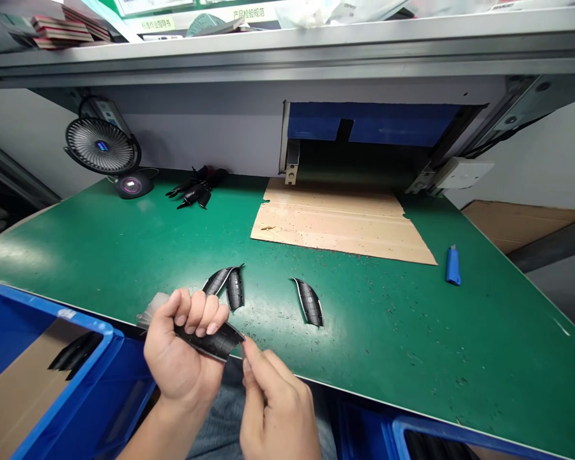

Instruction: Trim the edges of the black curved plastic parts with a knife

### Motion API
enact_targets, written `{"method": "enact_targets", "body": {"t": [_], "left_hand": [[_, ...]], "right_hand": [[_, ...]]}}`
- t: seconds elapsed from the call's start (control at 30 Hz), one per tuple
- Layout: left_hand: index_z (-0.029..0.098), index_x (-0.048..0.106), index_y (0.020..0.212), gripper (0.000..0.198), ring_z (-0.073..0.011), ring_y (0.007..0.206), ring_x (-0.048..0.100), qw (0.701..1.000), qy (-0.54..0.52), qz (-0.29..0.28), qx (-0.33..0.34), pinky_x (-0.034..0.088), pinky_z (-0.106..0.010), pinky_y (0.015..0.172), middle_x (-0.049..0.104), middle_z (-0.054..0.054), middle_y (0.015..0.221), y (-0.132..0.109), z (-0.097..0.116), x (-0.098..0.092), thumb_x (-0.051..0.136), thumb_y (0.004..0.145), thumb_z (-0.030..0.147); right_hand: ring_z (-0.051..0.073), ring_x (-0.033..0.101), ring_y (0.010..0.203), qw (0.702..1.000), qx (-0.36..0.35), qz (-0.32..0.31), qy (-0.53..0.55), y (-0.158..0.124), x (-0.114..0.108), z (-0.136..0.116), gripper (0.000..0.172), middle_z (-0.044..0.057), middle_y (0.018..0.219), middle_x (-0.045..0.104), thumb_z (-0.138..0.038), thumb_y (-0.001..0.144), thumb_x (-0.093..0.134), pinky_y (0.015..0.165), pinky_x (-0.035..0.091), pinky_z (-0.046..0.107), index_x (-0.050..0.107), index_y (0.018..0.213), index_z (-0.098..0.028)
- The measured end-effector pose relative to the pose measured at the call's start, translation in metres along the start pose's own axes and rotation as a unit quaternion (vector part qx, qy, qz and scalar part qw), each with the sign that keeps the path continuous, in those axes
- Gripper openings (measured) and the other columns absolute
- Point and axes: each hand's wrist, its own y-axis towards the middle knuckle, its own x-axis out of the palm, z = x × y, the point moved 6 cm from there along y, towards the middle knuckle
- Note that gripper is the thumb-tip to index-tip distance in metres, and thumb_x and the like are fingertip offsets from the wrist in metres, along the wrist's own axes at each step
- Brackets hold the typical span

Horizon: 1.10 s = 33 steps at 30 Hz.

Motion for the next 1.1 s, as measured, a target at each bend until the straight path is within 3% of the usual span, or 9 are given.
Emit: {"method": "enact_targets", "body": {"t": [0.13, 0.23, 0.33, 0.43, 0.57, 0.7, 0.87, 0.97, 1.1], "left_hand": [[0.019, 0.027, 0.059, 0.038, -0.0085, 0.047, 0.018, 0.999, -0.028, 0.011, -0.016, 0.032, -0.02, 0.042, 0.015, 0.006, 0.055, 0.007, 0.0, -0.003, 0.051, 0.089, 0.022], [0.019, 0.028, 0.06, 0.038, -0.0075, 0.046, 0.019, 0.998, -0.052, 0.019, -0.039, 0.032, -0.019, 0.042, 0.015, 0.007, 0.055, 0.011, -0.001, -0.004, 0.052, 0.089, 0.021], [0.018, 0.032, 0.062, 0.036, -0.0067, 0.046, 0.022, 0.993, -0.061, -0.002, -0.099, 0.035, -0.019, 0.043, 0.017, 0.007, 0.057, 0.008, -0.01, -0.002, 0.055, 0.089, 0.022], [0.017, 0.044, 0.07, 0.024, -0.0074, 0.055, 0.04, 0.984, -0.029, -0.031, -0.171, 0.051, -0.021, 0.058, 0.034, 0.005, 0.063, -0.001, -0.024, 0.002, 0.062, 0.085, 0.016], [0.013, 0.054, 0.078, 0.015, -0.01, 0.07, 0.054, 0.975, 0.052, 0.003, -0.216, 0.059, -0.041, 0.09, 0.052, 0.0, 0.072, -0.003, -0.038, -0.006, 0.067, 0.084, 0.01], [0.008, 0.058, 0.07, 0.025, -0.0107, 0.061, 0.056, 0.964, 0.077, 0.111, -0.227, 0.061, -0.045, 0.088, 0.057, -0.004, 0.065, 0.003, -0.045, -0.022, 0.06, 0.092, 0.018], [0.009, 0.059, 0.068, 0.025, -0.0127, 0.06, 0.061, 0.956, 0.08, 0.151, -0.238, 0.061, -0.04, 0.087, 0.059, -0.004, 0.062, 0.001, -0.047, -0.025, 0.059, 0.092, 0.016], [0.01, 0.058, 0.072, 0.023, -0.0164, 0.069, 0.065, 0.953, 0.091, 0.127, -0.261, 0.06, -0.037, 0.085, 0.06, -0.005, 0.067, -0.006, -0.049, -0.023, 0.06, 0.092, 0.02], [0.012, 0.057, 0.088, 0.031, -0.0181, 0.081, 0.063, 0.949, 0.158, -0.002, -0.274, 0.058, -0.032, 0.079, 0.06, -0.006, 0.08, -0.012, -0.057, -0.027, 0.067, 0.087, 0.042]], "right_hand": [[0.016, 0.067, 0.075, 0.98, -0.098, 0.146, -0.092, -0.015, -0.009, -0.016, 0.049, 0.006, 0.094, 0.07, -0.003, 0.089, 0.056, 0.069, 0.054, 0.024, 0.057, 0.134, -0.023], [0.014, 0.066, 0.069, 0.955, 0.003, 0.296, -0.008, -0.022, -0.025, -0.011, 0.041, 0.002, 0.084, 0.07, -0.01, 0.085, 0.067, 0.064, 0.054, 0.021, 0.065, 0.122, -0.027], [0.016, 0.066, 0.068, 0.948, 0.15, 0.22, 0.173, -0.008, -0.017, 0.006, 0.029, 0.004, 0.08, 0.07, -0.032, 0.085, 0.072, 0.061, 0.056, 0.022, 0.07, 0.111, -0.02], [0.017, 0.064, 0.061, 0.93, 0.211, 0.12, 0.278, 0.007, -0.008, 0.012, 0.034, 0.005, 0.071, 0.069, -0.044, 0.08, 0.074, 0.055, 0.054, 0.023, 0.074, 0.097, -0.015], [0.009, 0.046, 0.042, 0.894, 0.253, 0.23, 0.291, 0.002, -0.025, 0.017, 0.038, 0.002, 0.06, 0.064, -0.047, 0.077, 0.077, 0.037, 0.04, 0.019, 0.073, 0.097, -0.015], [0.012, 0.055, 0.049, 0.908, 0.239, 0.261, 0.226, -0.003, -0.037, 0.012, 0.029, 0.004, 0.065, 0.068, -0.044, 0.075, 0.079, 0.041, 0.045, 0.018, 0.075, 0.089, -0.019], [0.013, 0.064, 0.06, 0.935, 0.189, 0.246, 0.171, 0.003, -0.038, 0.005, 0.018, 0.002, 0.072, 0.071, -0.038, 0.078, 0.076, 0.057, 0.054, 0.017, 0.075, 0.086, -0.021], [0.009, 0.061, 0.061, 0.948, 0.156, 0.23, 0.154, 0.009, -0.036, 0.0, 0.021, 0.0, 0.081, 0.071, -0.034, 0.082, 0.074, 0.057, 0.052, 0.013, 0.073, 0.101, -0.025], [0.009, 0.062, 0.068, 0.981, 0.073, 0.155, 0.09, 0.015, -0.036, -0.005, 0.01, -0.002, 0.09, 0.069, -0.031, 0.089, 0.067, 0.062, 0.051, 0.013, 0.07, 0.099, -0.029]]}}
